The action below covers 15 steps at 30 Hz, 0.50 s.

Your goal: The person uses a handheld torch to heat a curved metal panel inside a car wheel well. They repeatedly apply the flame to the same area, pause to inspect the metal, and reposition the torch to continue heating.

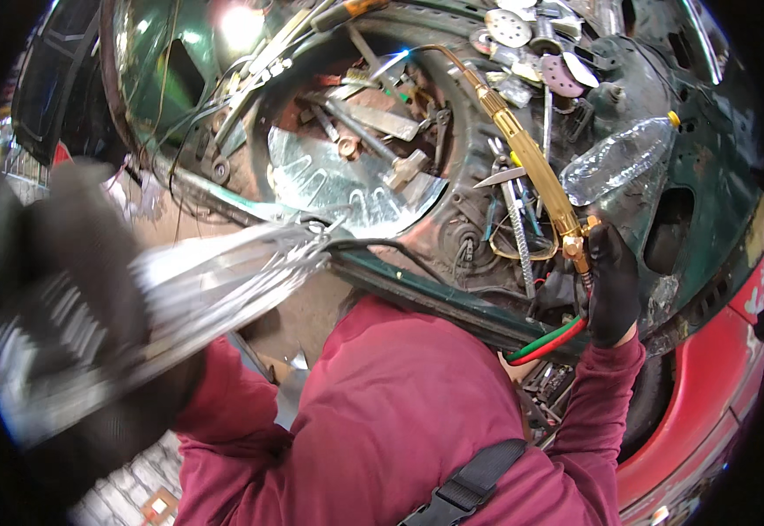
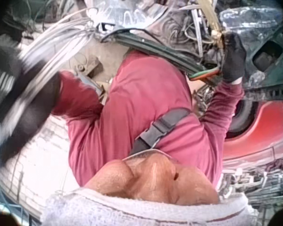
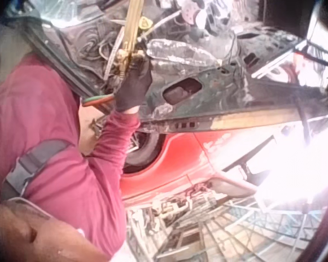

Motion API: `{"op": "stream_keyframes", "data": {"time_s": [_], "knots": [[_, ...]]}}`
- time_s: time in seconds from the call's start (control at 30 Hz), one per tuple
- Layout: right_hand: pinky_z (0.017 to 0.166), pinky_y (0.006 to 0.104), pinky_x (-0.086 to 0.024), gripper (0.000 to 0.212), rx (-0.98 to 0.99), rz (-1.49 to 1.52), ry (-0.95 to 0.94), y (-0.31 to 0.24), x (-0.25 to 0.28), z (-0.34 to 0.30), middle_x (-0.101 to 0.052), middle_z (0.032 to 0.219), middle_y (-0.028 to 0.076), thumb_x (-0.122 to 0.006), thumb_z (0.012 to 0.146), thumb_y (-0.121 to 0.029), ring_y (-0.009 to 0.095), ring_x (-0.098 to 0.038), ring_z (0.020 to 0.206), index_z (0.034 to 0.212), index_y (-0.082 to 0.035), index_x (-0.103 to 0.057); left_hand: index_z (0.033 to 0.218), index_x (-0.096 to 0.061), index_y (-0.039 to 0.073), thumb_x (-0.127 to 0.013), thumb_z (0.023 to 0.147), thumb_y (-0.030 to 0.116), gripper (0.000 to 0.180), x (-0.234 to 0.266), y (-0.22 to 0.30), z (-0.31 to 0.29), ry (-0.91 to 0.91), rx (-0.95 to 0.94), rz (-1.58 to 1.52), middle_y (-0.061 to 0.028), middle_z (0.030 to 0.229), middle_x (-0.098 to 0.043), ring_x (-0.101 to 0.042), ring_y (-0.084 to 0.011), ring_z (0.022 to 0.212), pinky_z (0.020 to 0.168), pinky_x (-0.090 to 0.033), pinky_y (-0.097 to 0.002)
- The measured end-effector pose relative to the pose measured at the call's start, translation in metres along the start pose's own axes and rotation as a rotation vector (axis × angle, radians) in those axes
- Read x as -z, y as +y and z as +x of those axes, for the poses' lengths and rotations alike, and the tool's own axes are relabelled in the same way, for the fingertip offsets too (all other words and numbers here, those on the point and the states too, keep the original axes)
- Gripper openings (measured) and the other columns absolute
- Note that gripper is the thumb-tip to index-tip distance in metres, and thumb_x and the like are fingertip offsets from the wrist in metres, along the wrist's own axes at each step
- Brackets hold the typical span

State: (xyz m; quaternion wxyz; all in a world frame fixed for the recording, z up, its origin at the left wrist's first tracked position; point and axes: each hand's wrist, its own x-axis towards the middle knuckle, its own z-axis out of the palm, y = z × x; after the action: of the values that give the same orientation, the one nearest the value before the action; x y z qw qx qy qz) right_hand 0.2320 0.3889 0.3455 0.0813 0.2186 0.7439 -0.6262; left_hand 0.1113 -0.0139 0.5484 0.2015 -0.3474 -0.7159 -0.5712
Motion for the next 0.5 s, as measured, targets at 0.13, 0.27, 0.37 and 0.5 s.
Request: {"op": "stream_keyframes", "data": {"time_s": [0.13,0.27,0.37,0.5], "knots": [[0.07,0.0264,-0.05,0.054,0.051,0.048,0.134,0.006,0.016,-0.01,-0.069,0.097,0.002,-0.049,0.118,-0.051,0.008,-0.062,0.078,0.131,-0.002,-0.066,0.141,-0.058,-0.001,-0.064,0.108,0.036,0.05,-0.073,-0.104,-0.037,0.294,0.487,-0.639,-0.0159,0.125,-0.067,-0.067,-0.0248,0.1,0.091,-0.056,-0.0379],[0.069,0.0266,-0.049,0.046,-0.031,0.117,0.295,0.022,0.03,-0.021,-0.068,0.094,0.001,-0.05,0.119,-0.045,0.009,-0.062,0.077,0.123,-0.003,-0.068,0.134,-0.065,0.001,-0.066,0.102,0.013,0.035,-0.146,-0.189,-0.095,0.253,1.069,-0.367,-0.0125,0.104,-0.076,-0.074,-0.0224,0.081,0.074,-0.061,-0.0342],[0.074,0.0287,-0.049,0.042,-0.064,0.183,0.375,0.033,0.036,-0.023,-0.068,0.094,0.001,-0.051,0.119,-0.04,0.01,-0.062,0.082,0.118,-0.003,-0.07,0.116,-0.067,0.003,-0.079,0.091,0.017,0.031,-0.175,-0.273,-0.151,0.02,1.393,-0.178,-0.0062,0.092,-0.07,-0.066,-0.0163,0.072,0.064,-0.056,-0.0318],[0.069,0.0267,-0.047,0.044,-0.082,0.097,0.401,0.035,0.039,-0.027,-0.064,0.089,-0.002,-0.053,0.118,-0.046,0.008,-0.059,0.075,0.113,-0.006,-0.069,0.113,-0.072,0.0,-0.084,0.086,0.022,0.037,-0.198,-0.359,-0.216,-0.221,1.443,0.19,-0.0097,0.094,-0.075,-0.069,-0.0191,0.069,0.063,-0.057,-0.0342]]}}
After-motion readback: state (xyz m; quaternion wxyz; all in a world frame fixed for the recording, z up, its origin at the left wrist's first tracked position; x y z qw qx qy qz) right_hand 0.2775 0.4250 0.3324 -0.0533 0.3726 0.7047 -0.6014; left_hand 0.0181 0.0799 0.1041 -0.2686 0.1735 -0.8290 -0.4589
